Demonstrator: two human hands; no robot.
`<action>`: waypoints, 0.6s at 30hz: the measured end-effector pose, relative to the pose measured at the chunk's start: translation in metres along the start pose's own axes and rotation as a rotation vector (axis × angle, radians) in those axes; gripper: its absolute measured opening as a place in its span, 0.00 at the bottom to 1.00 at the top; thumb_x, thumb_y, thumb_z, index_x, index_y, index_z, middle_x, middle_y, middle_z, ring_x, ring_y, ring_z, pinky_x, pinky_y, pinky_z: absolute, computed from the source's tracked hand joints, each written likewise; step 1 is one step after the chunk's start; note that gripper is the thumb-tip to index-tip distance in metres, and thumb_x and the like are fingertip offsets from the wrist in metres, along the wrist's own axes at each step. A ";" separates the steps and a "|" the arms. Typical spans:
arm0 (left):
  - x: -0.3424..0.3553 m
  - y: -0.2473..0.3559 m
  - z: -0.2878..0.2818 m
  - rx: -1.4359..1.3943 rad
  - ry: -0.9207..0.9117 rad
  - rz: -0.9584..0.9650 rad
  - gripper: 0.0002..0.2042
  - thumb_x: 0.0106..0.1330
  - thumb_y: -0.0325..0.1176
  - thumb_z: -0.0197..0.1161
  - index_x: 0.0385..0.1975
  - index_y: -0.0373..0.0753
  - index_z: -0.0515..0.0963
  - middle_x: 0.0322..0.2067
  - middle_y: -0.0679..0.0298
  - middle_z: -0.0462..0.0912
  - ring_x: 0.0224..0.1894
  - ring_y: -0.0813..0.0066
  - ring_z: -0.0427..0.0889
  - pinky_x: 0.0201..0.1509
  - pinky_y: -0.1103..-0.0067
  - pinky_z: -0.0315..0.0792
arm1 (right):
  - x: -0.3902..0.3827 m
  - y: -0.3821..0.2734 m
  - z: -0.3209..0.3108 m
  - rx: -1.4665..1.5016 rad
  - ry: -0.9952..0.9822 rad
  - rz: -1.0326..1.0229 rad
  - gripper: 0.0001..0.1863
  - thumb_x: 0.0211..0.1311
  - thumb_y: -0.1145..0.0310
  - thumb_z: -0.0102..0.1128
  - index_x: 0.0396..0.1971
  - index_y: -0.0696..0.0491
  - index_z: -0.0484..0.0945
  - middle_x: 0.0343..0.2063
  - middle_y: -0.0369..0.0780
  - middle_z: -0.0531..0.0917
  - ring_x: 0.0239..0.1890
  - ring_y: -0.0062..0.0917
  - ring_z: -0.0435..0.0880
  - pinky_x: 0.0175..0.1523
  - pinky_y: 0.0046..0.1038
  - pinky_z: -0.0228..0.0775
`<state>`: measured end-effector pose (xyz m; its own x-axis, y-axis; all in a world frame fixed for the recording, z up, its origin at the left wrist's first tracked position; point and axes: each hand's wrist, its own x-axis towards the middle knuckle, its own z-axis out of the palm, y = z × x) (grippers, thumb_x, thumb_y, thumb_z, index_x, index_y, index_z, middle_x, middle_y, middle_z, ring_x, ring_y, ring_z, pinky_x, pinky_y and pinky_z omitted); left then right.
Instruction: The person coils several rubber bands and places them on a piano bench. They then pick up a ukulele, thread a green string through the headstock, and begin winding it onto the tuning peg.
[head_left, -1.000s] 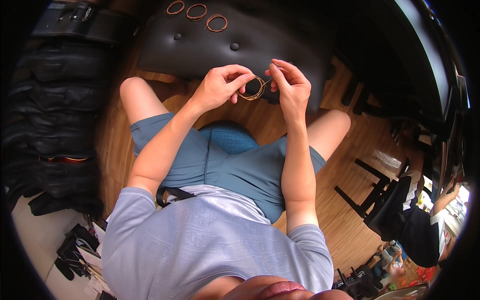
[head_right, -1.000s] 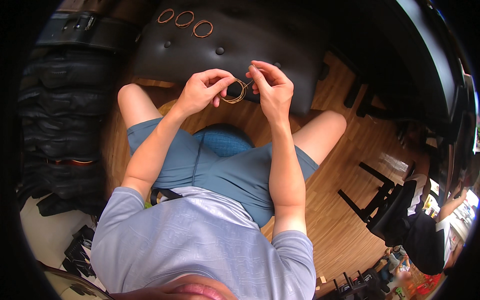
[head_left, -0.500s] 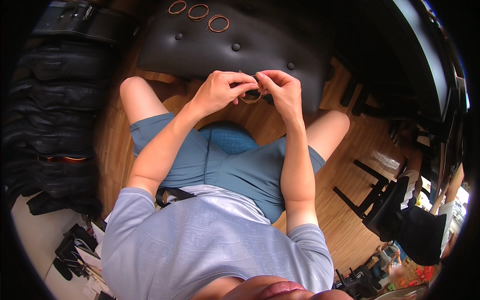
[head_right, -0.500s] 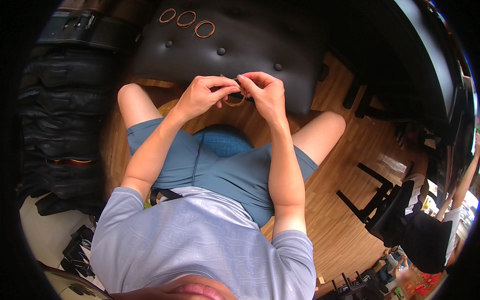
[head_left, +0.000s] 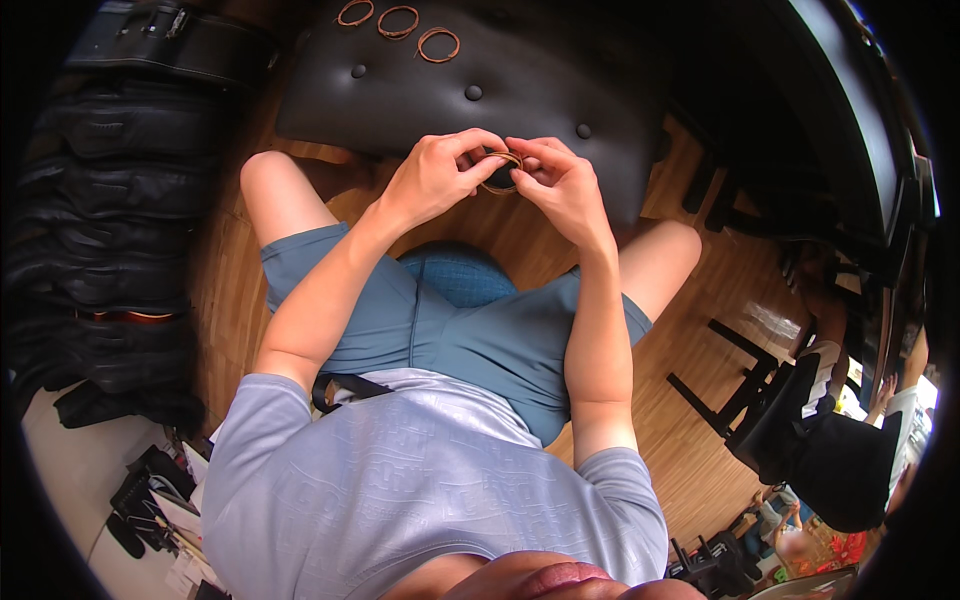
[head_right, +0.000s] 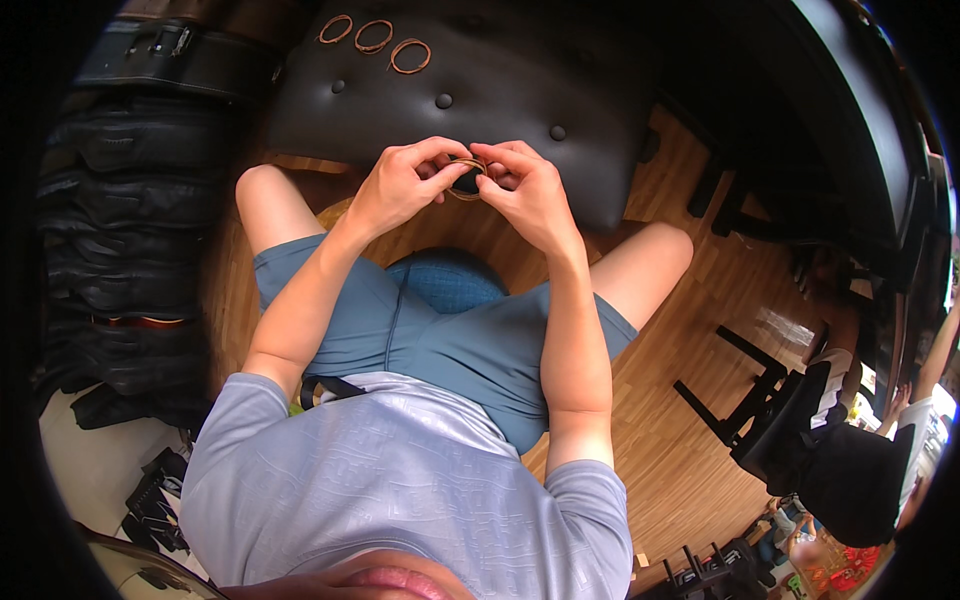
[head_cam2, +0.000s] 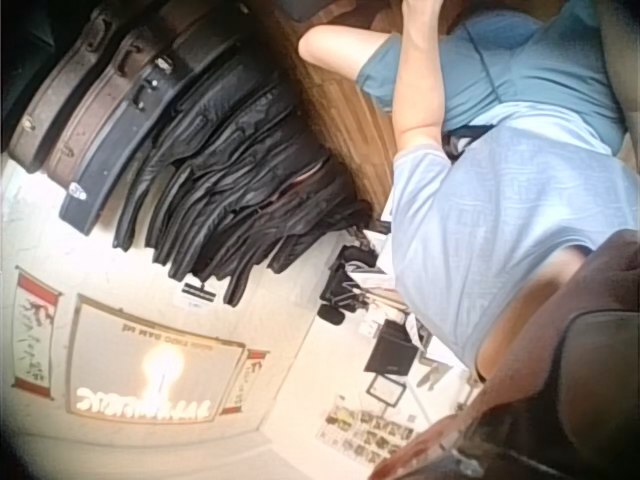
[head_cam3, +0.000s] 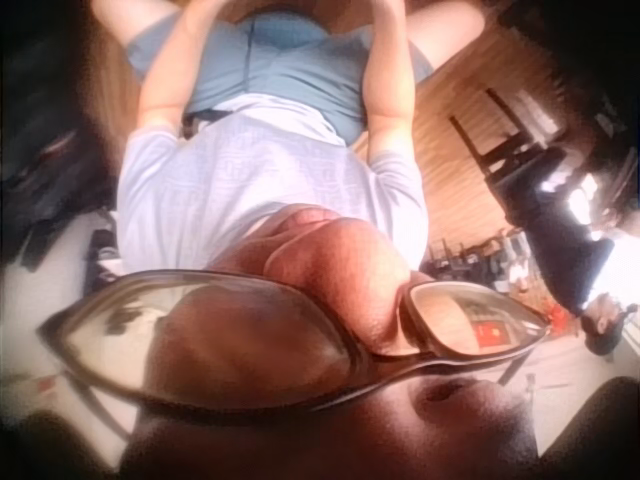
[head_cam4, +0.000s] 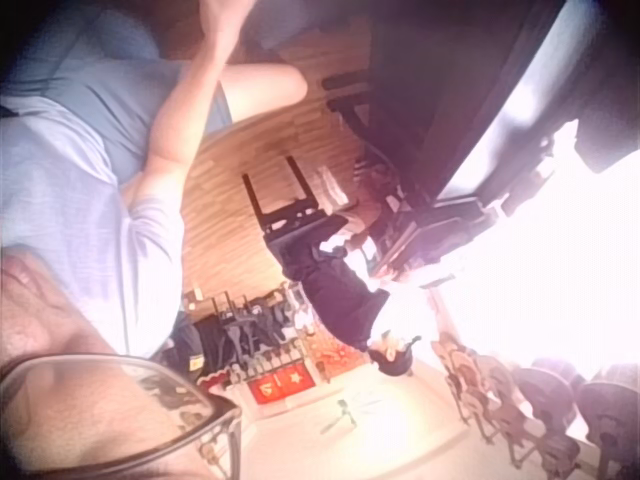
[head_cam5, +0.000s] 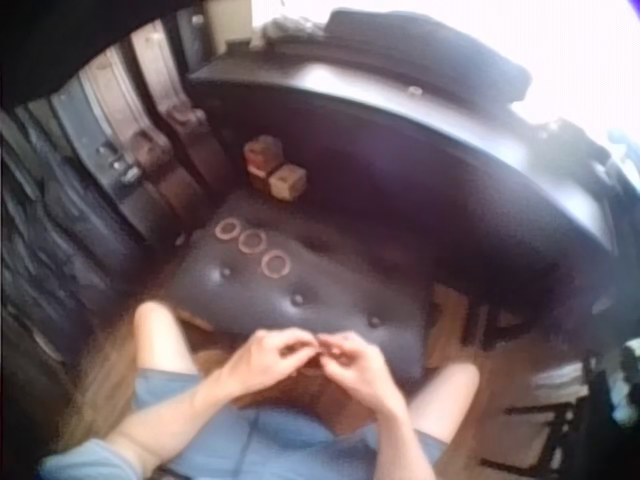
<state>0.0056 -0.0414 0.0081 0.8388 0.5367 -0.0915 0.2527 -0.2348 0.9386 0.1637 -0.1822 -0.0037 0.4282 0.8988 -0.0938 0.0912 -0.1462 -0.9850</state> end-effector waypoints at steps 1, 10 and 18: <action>0.000 -0.002 0.002 0.015 0.024 0.021 0.09 0.71 0.31 0.69 0.46 0.37 0.85 0.26 0.65 0.86 0.23 0.83 0.83 0.30 0.82 0.76 | 0.000 0.000 0.003 -0.078 0.046 -0.054 0.16 0.65 0.79 0.64 0.53 0.60 0.86 0.41 0.40 0.86 0.39 0.21 0.86 0.48 0.24 0.81; 0.004 -0.010 0.006 0.294 0.274 0.299 0.09 0.68 0.29 0.71 0.46 0.37 0.86 0.32 0.63 0.85 0.26 0.80 0.81 0.30 0.79 0.76 | 0.005 -0.001 0.018 -0.256 0.248 -0.210 0.12 0.64 0.79 0.64 0.46 0.57 0.89 0.41 0.41 0.87 0.35 0.24 0.87 0.41 0.26 0.80; 0.009 -0.019 -0.007 -0.308 -0.048 -0.191 0.12 0.75 0.31 0.67 0.50 0.28 0.85 0.43 0.62 0.90 0.44 0.77 0.88 0.52 0.80 0.81 | 0.008 0.006 0.017 -0.110 0.222 -0.195 0.12 0.67 0.81 0.63 0.47 0.56 0.89 0.43 0.41 0.88 0.37 0.24 0.88 0.42 0.25 0.80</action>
<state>0.0045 -0.0265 -0.0080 0.8140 0.5071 -0.2835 0.2561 0.1247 0.9586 0.1523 -0.1693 -0.0132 0.5777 0.8040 0.1409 0.2822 -0.0348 -0.9587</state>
